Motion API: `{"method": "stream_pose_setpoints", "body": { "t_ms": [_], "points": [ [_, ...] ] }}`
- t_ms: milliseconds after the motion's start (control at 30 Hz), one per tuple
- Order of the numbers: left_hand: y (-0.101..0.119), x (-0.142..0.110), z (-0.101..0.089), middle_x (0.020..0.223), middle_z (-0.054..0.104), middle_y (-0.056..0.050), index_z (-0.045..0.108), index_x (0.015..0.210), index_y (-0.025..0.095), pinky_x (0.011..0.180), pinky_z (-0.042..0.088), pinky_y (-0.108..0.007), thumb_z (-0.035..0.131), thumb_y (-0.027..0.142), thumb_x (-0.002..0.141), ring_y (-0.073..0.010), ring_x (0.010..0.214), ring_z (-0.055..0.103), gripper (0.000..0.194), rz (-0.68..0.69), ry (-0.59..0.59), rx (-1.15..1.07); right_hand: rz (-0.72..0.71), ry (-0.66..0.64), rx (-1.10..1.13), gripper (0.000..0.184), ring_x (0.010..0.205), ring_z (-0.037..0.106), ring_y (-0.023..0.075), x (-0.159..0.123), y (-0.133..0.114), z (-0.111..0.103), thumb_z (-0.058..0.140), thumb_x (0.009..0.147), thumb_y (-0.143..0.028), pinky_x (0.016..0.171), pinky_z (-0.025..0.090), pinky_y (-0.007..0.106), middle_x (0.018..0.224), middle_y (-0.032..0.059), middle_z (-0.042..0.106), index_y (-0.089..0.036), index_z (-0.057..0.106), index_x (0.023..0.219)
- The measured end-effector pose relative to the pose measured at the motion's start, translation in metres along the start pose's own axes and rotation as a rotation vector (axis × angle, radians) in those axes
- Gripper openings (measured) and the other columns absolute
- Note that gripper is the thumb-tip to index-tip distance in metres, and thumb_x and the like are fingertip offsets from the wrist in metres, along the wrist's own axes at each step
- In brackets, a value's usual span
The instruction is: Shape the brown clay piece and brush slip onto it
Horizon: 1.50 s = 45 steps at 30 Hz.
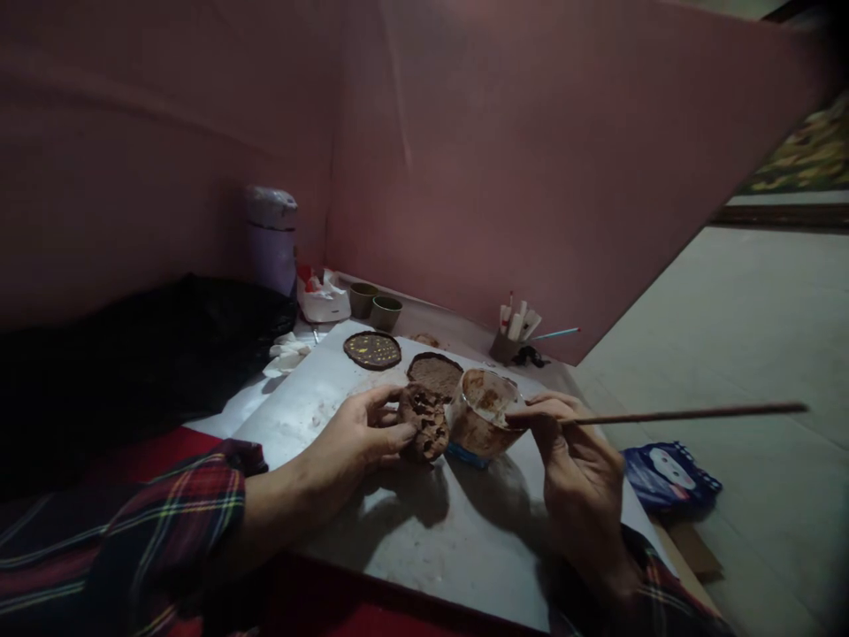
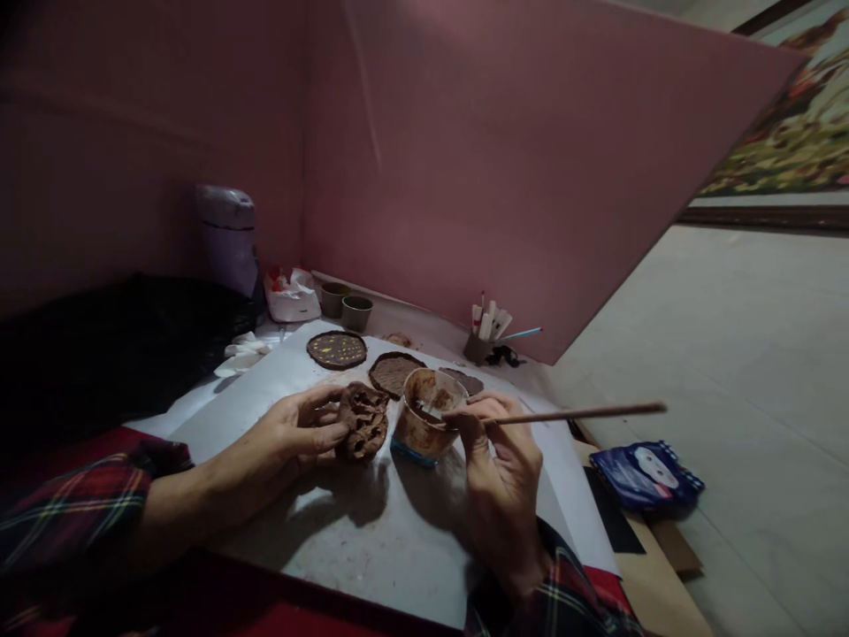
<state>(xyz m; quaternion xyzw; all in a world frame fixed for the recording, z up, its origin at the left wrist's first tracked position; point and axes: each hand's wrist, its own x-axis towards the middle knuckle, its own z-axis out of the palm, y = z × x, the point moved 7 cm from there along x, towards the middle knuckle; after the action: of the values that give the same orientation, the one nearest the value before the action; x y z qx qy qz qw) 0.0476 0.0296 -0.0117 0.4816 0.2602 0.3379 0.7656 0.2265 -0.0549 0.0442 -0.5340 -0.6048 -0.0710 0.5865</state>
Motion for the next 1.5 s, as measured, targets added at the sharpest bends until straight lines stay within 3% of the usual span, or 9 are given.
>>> {"method": "stream_pose_setpoints", "body": {
  "t_ms": [133, 233, 400, 500, 567, 867, 1167, 1400, 1500],
  "points": [
    [0.000, 0.001, 0.000, 0.119, 0.062, -0.014, 0.056, 0.120, 0.015, 0.079, 0.052, -0.032, 0.066, 0.016, 0.078, -0.0225, 0.096, 0.065, 0.043, -0.010, -0.012, 0.003, 0.197, 0.116, 0.167, 0.025, 0.079, 0.061, 0.0166, -0.002, 0.015, -0.002, 0.057, 0.088, -0.035, 0.076, 0.046, 0.032, 0.078, 0.0017, 0.066, -0.020, 0.070, 0.073],
    [-0.001, 0.001, 0.002, 0.122, 0.061, -0.015, 0.056, 0.119, 0.015, 0.082, 0.052, -0.033, 0.066, 0.016, 0.078, -0.0235, 0.098, 0.064, 0.043, 0.000, -0.062, -0.032, 0.270, 0.348, 0.269, 0.027, 0.078, 0.062, 0.0177, -0.007, 0.021, -0.015, 0.056, 0.089, -0.037, 0.083, 0.045, 0.037, 0.077, 0.0029, 0.066, -0.019, 0.068, 0.074],
    [-0.003, 0.000, 0.001, 0.117, 0.063, -0.014, 0.058, 0.118, 0.014, 0.081, 0.053, -0.032, 0.067, 0.014, 0.077, -0.0219, 0.095, 0.065, 0.041, -0.010, -0.051, -0.058, 0.038, 0.533, 0.271, 0.025, 0.081, 0.061, 0.0211, -0.004, -0.009, -0.031, 0.053, 0.090, -0.023, 0.081, 0.046, 0.041, 0.074, 0.0039, 0.064, -0.018, 0.067, 0.070],
    [-0.004, 0.000, -0.001, 0.108, 0.067, -0.013, 0.060, 0.116, 0.014, 0.078, 0.054, -0.031, 0.068, 0.012, 0.076, -0.0208, 0.089, 0.067, 0.040, -0.017, -0.037, -0.097, -0.219, 0.494, 0.364, 0.022, 0.070, 0.061, 0.0205, -0.002, -0.036, -0.031, 0.052, 0.088, -0.016, 0.081, 0.045, 0.047, 0.069, 0.0020, 0.065, -0.020, 0.068, 0.072],
    [-0.004, 0.000, -0.001, 0.103, 0.068, -0.012, 0.061, 0.114, 0.014, 0.076, 0.055, -0.030, 0.068, 0.011, 0.076, -0.0205, 0.088, 0.067, 0.039, -0.012, -0.047, -0.119, -0.281, 0.399, 0.353, 0.023, 0.066, 0.060, 0.0200, -0.003, -0.047, -0.025, 0.051, 0.088, -0.017, 0.078, 0.045, 0.048, 0.068, 0.0017, 0.064, -0.020, 0.067, 0.072],
    [-0.005, 0.000, -0.002, 0.101, 0.068, -0.009, 0.064, 0.109, 0.015, 0.076, 0.055, -0.030, 0.070, 0.014, 0.075, -0.0185, 0.085, 0.067, 0.034, -0.003, -0.041, -0.102, -0.179, 0.128, 0.156, 0.025, 0.072, 0.064, 0.0259, -0.012, -0.048, -0.007, 0.045, 0.093, -0.025, 0.072, 0.047, 0.051, 0.069, 0.0022, 0.062, -0.027, 0.066, 0.079],
    [-0.003, 0.002, -0.003, 0.103, 0.069, -0.012, 0.059, 0.117, 0.016, 0.076, 0.054, -0.033, 0.072, 0.018, 0.074, -0.0207, 0.082, 0.069, 0.045, 0.021, -0.011, -0.034, -0.244, -0.048, 0.135, 0.021, 0.084, 0.060, 0.0214, -0.019, -0.048, 0.005, 0.045, 0.094, -0.022, 0.081, 0.046, 0.044, 0.075, 0.0025, 0.067, -0.021, 0.066, 0.087],
    [-0.002, 0.002, -0.004, 0.102, 0.069, -0.011, 0.060, 0.113, 0.016, 0.076, 0.053, -0.032, 0.074, 0.019, 0.071, -0.0221, 0.086, 0.068, 0.044, 0.014, 0.007, -0.046, -0.306, 0.491, 0.216, 0.025, 0.061, 0.057, 0.0196, -0.016, -0.053, -0.024, 0.049, 0.089, -0.017, 0.068, 0.046, 0.044, 0.066, 0.0008, 0.060, -0.022, 0.062, 0.068],
    [-0.001, 0.001, -0.003, 0.102, 0.068, -0.011, 0.060, 0.114, 0.017, 0.077, 0.053, -0.032, 0.071, 0.018, 0.074, -0.0214, 0.087, 0.067, 0.042, 0.009, 0.006, -0.024, -0.232, 0.483, 0.042, 0.022, 0.072, 0.060, 0.0220, -0.013, -0.046, -0.026, 0.051, 0.090, -0.018, 0.071, 0.046, 0.044, 0.069, 0.0027, 0.061, -0.020, 0.064, 0.073]
  ]
}}
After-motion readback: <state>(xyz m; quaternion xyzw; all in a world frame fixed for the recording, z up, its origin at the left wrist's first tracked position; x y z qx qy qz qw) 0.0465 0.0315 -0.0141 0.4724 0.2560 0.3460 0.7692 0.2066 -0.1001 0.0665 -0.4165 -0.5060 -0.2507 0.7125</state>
